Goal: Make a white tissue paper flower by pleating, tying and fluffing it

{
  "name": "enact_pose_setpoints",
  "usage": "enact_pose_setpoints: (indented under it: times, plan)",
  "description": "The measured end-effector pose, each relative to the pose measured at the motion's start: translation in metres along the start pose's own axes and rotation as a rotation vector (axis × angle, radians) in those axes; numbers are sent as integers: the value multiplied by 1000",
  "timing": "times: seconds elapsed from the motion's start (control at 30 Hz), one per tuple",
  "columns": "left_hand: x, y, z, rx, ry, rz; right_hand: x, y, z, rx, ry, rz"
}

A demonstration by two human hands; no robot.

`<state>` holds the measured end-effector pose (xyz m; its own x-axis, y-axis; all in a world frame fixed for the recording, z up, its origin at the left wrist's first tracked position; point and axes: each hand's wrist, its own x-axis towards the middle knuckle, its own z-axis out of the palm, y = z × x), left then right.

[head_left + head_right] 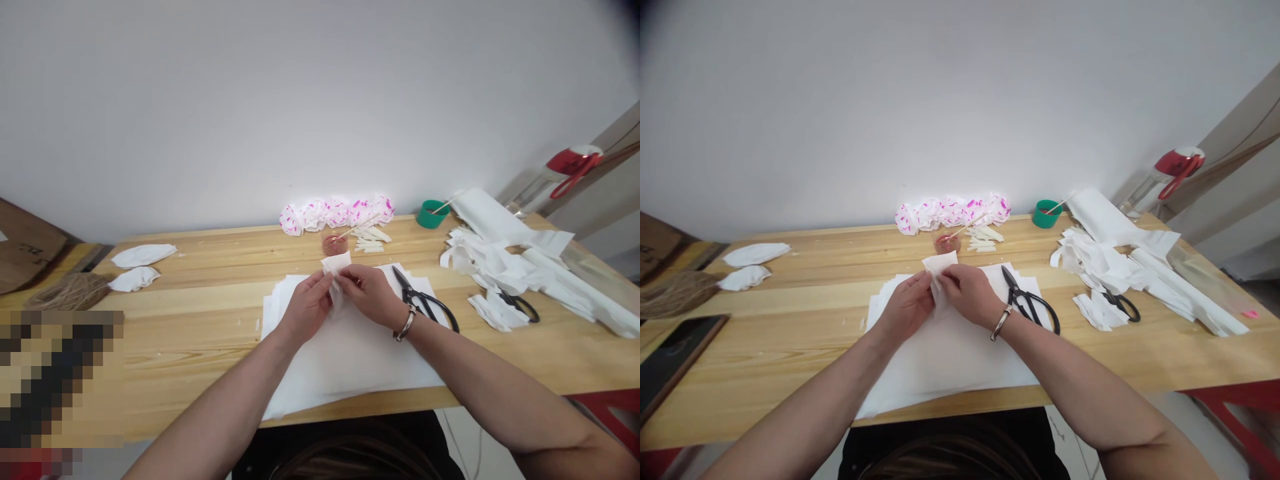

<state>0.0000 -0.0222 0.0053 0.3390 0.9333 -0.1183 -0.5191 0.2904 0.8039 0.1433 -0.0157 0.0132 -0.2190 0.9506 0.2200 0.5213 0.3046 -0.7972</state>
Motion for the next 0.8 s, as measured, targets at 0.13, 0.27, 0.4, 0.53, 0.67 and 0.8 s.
enact_pose_setpoints:
  times: [0.13, 0.27, 0.4, 0.53, 0.67, 0.8]
  plan:
    - [1, 1, 0, 8, 1, -8, 1, 1, -1, 96, -33, 35]
    - [4, -1, -3, -15, 100, -7, 1, -1, -2, 187, -50, 55]
    - [7, -2, -7, -37, 223, 27, 2, -2, -5, 296, -6, 99]
    - [9, 0, -10, -35, 315, 95, 7, 0, -11, 457, 89, 196]
    - [9, 4, -13, -26, 354, 114, 10, 3, -14, 657, 186, 299]
    - [9, 5, -14, -39, 370, 118, 13, 2, -18, 784, 225, 377]
